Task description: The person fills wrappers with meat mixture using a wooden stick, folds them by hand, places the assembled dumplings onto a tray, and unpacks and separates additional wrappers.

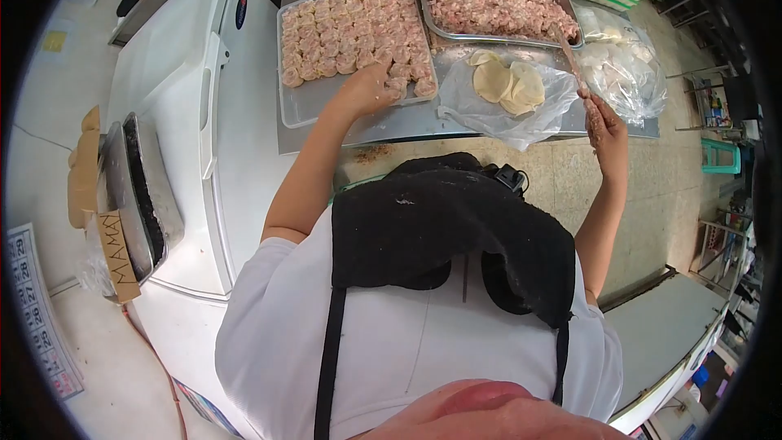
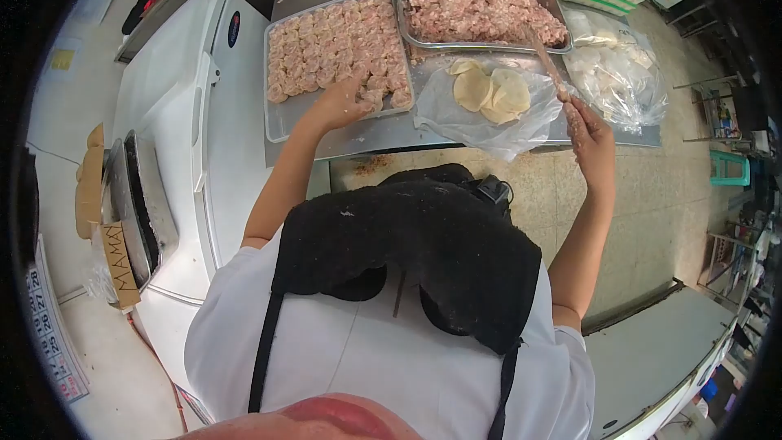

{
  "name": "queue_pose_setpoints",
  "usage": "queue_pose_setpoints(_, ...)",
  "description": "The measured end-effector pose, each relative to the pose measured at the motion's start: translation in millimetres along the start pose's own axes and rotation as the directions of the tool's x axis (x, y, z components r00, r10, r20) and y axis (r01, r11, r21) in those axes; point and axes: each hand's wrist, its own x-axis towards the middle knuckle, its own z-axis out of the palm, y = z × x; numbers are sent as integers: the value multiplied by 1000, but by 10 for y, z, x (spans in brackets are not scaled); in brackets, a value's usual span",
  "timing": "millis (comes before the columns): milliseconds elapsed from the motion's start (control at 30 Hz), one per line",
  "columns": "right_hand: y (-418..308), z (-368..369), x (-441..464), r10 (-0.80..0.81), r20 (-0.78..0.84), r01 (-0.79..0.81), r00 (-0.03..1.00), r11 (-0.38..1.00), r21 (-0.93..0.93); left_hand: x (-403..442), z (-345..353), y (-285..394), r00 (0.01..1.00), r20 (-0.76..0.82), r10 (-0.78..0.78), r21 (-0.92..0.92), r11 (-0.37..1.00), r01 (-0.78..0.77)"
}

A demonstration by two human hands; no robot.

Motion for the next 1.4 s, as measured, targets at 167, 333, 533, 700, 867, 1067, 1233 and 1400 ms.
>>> queue_pose_setpoints(167,53,-95,114,-42,27,41,999,999,24,51,114,102,1000,2,-23,-57,998,23)
queue_pose_setpoints(333,151,-315,313,13,80,-12,997,1000,-11,-118,321,-37,989,-144,-13,-193,981,-16)
queue_pose_setpoints(533,189,-472,704,-39,192,48,981,998,-43,-172,500,57,936,-290,-197,-122,978,168)
queue_pose_setpoints(700,283,-579,1051,-138,303,178,943,978,-108,-91,623,226,898,-358,-257,-189,961,200)
queue_pose_setpoints(867,287,-746,1403,-152,460,259,875,949,-180,-9,440,169,848,-379,-370,-110,928,356)
queue_pose_setpoints(1067,261,-928,1972,-307,551,586,776,674,-451,325,552,-116,774,-568,-280,-158,960,232)
queue_pose_setpoints(1233,31,-962,2482,-412,623,741,665,255,-622,317,478,-166,795,-534,-289,-169,957,234)
queue_pose_setpoints(1400,374,-664,2411,-399,744,802,536,-34,-596,277,305,387,723,-644,-250,20,940,342)
